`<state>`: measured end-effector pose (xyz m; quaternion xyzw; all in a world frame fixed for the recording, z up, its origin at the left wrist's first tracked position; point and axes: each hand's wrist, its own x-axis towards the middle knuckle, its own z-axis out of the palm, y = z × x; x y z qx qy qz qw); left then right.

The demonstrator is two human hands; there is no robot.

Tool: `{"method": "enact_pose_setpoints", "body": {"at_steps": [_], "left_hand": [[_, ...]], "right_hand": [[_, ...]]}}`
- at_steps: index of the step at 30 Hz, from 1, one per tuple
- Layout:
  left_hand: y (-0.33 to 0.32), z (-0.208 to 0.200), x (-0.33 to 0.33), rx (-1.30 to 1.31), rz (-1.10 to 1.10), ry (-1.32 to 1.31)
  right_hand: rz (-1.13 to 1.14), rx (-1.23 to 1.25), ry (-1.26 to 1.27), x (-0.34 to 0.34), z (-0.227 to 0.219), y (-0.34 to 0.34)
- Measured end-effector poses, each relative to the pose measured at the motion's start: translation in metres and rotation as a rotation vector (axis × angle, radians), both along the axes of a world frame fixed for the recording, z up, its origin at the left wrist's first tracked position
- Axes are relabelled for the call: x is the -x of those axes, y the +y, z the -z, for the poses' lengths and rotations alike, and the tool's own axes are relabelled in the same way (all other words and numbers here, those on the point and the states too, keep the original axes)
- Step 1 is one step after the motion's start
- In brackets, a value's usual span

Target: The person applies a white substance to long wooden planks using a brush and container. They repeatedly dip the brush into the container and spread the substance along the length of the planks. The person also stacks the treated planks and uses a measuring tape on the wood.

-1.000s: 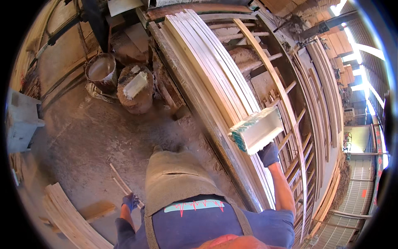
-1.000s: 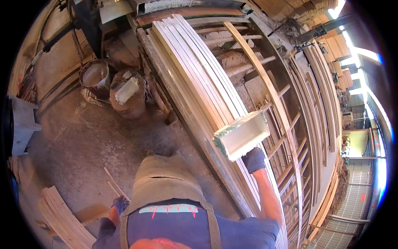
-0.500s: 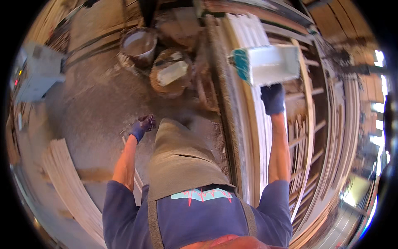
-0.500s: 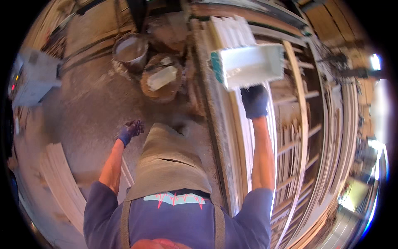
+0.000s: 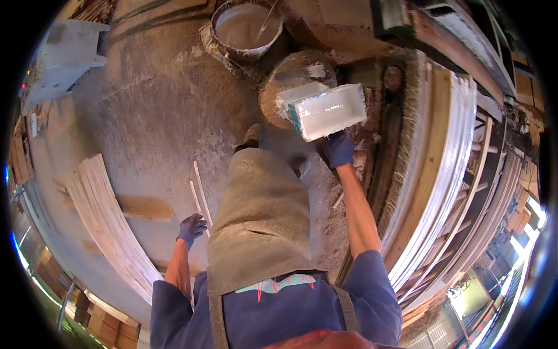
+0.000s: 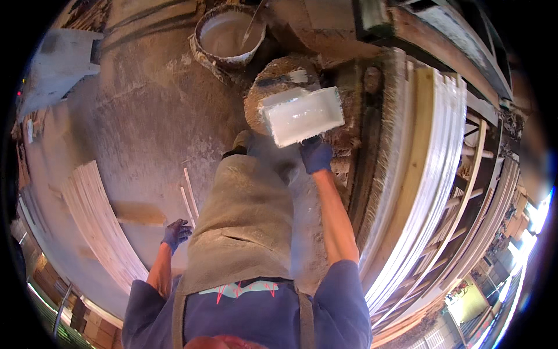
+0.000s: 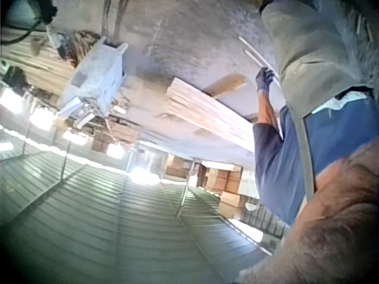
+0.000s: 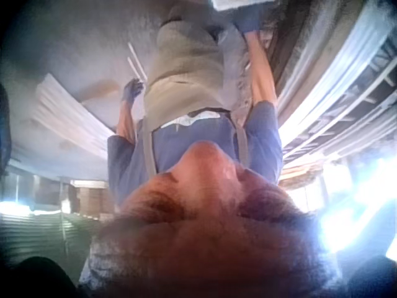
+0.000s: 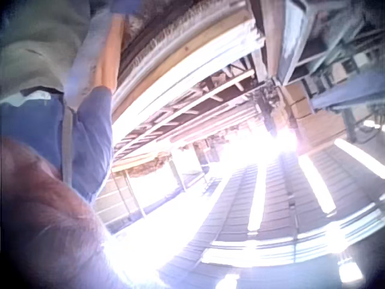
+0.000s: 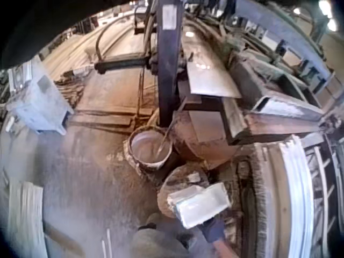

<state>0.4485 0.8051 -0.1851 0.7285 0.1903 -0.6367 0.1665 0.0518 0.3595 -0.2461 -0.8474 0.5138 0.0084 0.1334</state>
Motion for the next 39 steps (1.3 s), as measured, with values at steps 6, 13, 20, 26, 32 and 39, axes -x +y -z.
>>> {"method": "enact_pose_setpoints", "body": {"at_steps": [6,13,20,26,32,39], "left_hand": [[0.032,-0.018,-0.031,-0.194,-0.083,-0.006],[-0.002,-0.014,-0.046,-0.064,0.060,0.003],[-0.046,0.014,-0.079,0.018,0.107,0.016],[-0.168,0.070,-0.095,0.049,0.470,0.199],[-0.322,0.107,-0.064,0.859,1.021,0.239],[-0.488,-0.086,0.111,0.969,0.747,-0.040]], "right_hand": [[0.123,-0.136,-0.111,-0.014,0.111,-0.020],[0.217,-0.309,0.113,-0.056,0.063,-0.030],[0.334,-0.616,0.164,-0.060,-0.080,-0.029],[-0.270,-0.351,0.031,-0.033,-0.330,-0.021],[-0.515,0.173,-0.347,0.024,-0.450,0.071],[-0.409,-0.012,-0.057,0.072,-0.511,0.146]]}}
